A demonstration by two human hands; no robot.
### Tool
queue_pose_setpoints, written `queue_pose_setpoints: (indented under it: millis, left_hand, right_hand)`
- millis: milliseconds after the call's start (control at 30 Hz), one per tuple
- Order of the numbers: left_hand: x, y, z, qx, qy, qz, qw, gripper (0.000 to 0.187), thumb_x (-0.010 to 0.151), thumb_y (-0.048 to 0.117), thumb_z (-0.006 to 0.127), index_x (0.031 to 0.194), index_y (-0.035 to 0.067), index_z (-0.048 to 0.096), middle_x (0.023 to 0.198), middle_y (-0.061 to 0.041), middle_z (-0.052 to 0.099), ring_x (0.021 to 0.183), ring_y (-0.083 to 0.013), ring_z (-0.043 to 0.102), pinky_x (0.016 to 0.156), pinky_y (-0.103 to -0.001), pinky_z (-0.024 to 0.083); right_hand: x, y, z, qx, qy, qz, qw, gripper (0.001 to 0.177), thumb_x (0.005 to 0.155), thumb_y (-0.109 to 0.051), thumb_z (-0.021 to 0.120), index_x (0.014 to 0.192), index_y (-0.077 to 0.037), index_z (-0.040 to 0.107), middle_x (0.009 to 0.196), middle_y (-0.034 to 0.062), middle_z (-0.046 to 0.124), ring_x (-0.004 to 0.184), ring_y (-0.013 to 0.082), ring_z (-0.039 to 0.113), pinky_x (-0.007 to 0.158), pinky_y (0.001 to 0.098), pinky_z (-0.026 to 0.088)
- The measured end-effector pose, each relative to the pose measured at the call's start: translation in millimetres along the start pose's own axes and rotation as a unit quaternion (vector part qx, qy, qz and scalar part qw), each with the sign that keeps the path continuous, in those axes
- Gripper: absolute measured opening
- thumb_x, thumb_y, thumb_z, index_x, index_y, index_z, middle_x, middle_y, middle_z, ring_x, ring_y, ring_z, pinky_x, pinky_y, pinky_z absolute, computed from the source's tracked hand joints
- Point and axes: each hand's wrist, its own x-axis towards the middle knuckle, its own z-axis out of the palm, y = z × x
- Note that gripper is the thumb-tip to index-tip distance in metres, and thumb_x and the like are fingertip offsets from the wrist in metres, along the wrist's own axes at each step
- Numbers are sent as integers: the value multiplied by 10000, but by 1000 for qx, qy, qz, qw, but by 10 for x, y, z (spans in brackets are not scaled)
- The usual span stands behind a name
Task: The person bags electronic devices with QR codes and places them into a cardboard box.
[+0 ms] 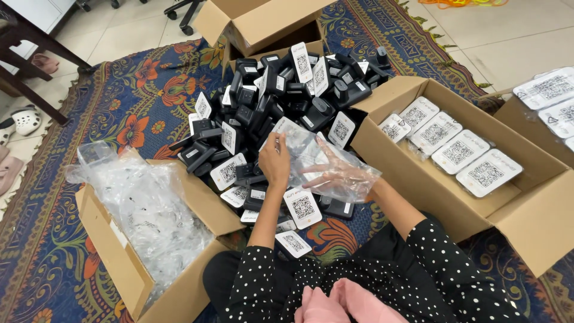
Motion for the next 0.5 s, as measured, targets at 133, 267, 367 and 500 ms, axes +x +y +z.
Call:
queue_pose_setpoints:
  millis: [133, 267, 367, 500]
  left_hand:
    - [73, -83, -137, 62, 9, -57, 996, 315, 1050, 382, 539, 934, 112, 653, 714, -130, 690, 688, -384, 684, 579, -511, 478]
    - [136, -454, -54, 123, -2, -114, 986, 327, 1070, 380, 498, 949, 110, 637, 744, -144, 706, 724, -401, 685, 593, -536, 477]
    - [147, -577, 5, 155, -12, -97, 983, 333, 1072, 385, 507, 1055, 65, 598, 903, -172, 691, 810, -409, 682, 652, -532, 496]
    - [-25, -201, 58, 161, 8, 83, 983, 504, 998, 401, 625, 1248, -22, 517, 1196, -214, 574, 1086, -389, 610, 914, -514, 500]
  right_hand:
    - [-54, 24, -87, 85, -14, -6, 996, 1192, 822, -601, 691, 1564, -442, -229, 1575, 254, 383, 1335, 500, 517, 1082, 610, 455]
    - [-121, 98, -176, 121, -18, -23, 992, 1097, 848, -719, 562, 1590, -423, -191, 1585, 307, 352, 1355, 530, 493, 1103, 631, 439]
    - [-86, 200, -250, 159, 29, -1, 987, 1010, 854, -772, 432, 1590, -429, -169, 1572, 314, 367, 1345, 524, 502, 1096, 639, 440]
    - [16, 396, -283, 169, 102, 18, 980, 968, 844, -818, 321, 1595, -418, -138, 1555, 299, 409, 1348, 489, 516, 1078, 629, 450]
